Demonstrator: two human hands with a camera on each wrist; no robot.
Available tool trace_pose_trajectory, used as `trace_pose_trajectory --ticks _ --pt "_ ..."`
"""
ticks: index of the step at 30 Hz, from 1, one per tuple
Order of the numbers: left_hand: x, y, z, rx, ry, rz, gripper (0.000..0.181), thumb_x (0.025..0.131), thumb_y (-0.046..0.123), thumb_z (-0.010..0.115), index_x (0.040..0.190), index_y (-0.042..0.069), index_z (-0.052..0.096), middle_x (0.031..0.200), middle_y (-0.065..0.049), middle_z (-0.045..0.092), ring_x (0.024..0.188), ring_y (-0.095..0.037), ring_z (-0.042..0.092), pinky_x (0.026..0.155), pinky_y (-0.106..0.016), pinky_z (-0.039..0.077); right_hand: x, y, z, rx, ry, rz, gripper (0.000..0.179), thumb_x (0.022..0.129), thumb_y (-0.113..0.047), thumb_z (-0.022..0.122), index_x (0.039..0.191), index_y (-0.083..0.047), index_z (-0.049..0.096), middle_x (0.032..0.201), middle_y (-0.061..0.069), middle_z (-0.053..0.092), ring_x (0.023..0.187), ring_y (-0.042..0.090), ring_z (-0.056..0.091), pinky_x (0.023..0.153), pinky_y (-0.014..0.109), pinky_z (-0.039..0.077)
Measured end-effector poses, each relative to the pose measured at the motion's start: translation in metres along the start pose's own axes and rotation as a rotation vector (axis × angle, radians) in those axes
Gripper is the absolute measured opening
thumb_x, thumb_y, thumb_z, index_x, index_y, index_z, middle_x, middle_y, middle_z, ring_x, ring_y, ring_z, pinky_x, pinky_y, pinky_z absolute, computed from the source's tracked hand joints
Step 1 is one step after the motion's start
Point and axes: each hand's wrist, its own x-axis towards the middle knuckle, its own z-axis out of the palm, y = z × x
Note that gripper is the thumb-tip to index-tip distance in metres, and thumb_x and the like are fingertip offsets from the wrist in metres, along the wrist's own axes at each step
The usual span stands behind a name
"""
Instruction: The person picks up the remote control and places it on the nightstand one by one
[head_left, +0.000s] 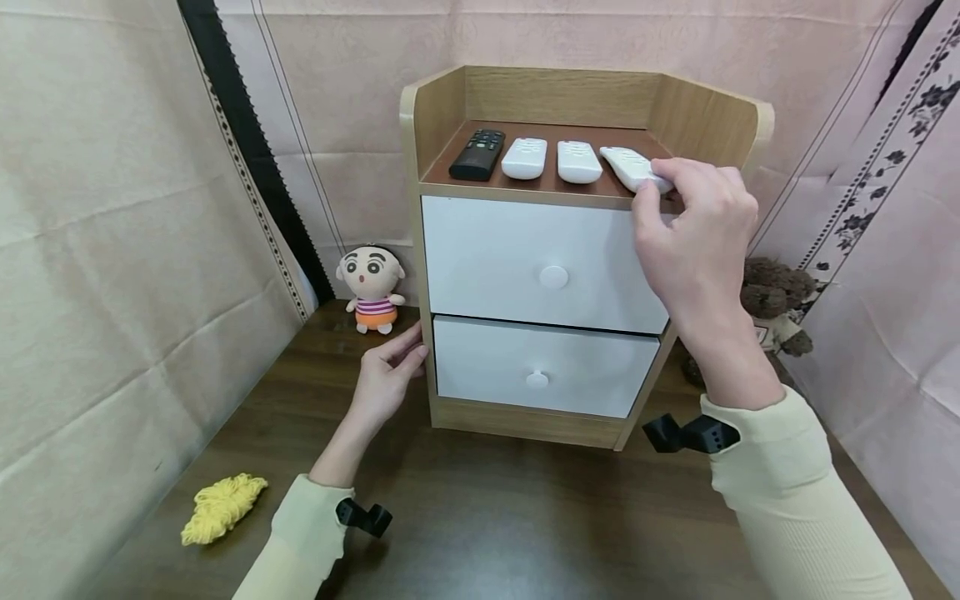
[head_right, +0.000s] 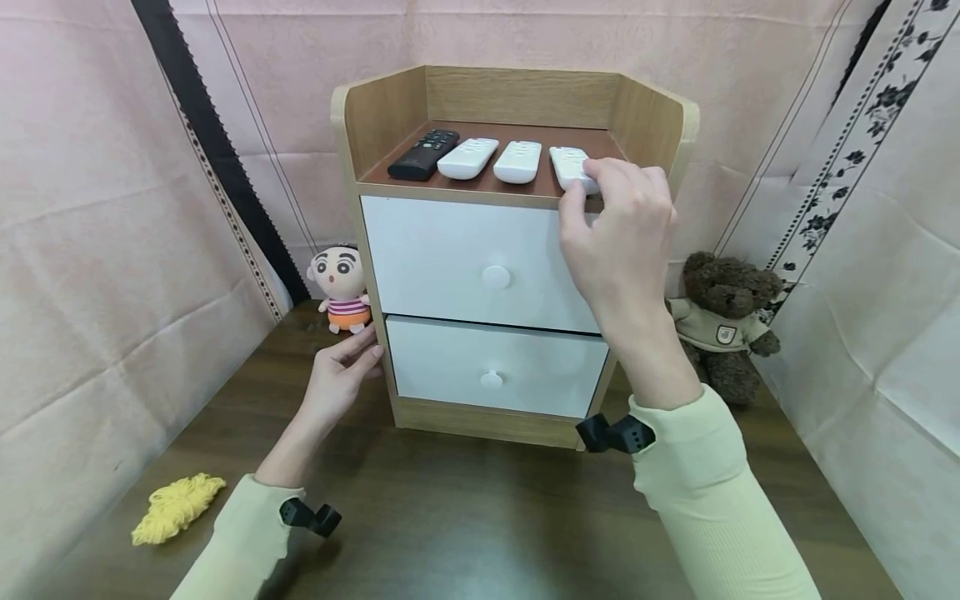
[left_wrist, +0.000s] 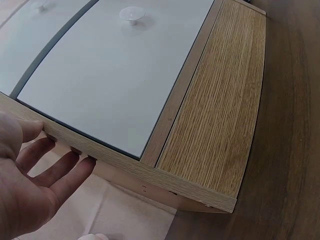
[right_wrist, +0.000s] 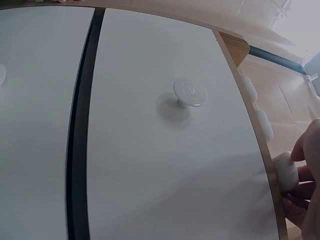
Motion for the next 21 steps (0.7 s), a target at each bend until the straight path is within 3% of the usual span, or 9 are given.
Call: trace_pose_trajectory --ticks 10,21 --pt "-0.0001 0.0015 -0.0003 0.005 -0.009 -0.004 0.043 0.103 0.004 0.061 0.145 0.001 0.056 0.141 -0.017 0.061 0.118 -0.029 0.064 0.081 -0.028 0.061 0.0001 0.0018 0.0014 0.039 -0.012 -0.029 0.025 0.095 -0.005 0.058 0.108 0.005 0.076 0.108 0.016 0.075 0.098 0.035 0.064 0.083 0.045 0.041" --pt "0.0 0.0008 0.0002 0.0 -0.014 -0.01 0.043 0.103 0.005 0.061 0.146 0.001 0.055 0.141 -0.017 0.06 0.118 -0.029 0.063 0.082 -0.029 0.061 0.0006 0.0033 0.0007 0.037 -0.019 -0.027 0.023 0.097 -0.002 0.058 0.111 0.005 0.076 0.11 0.016 0.075 0.097 0.032 0.064 0.083 0.044 0.042"
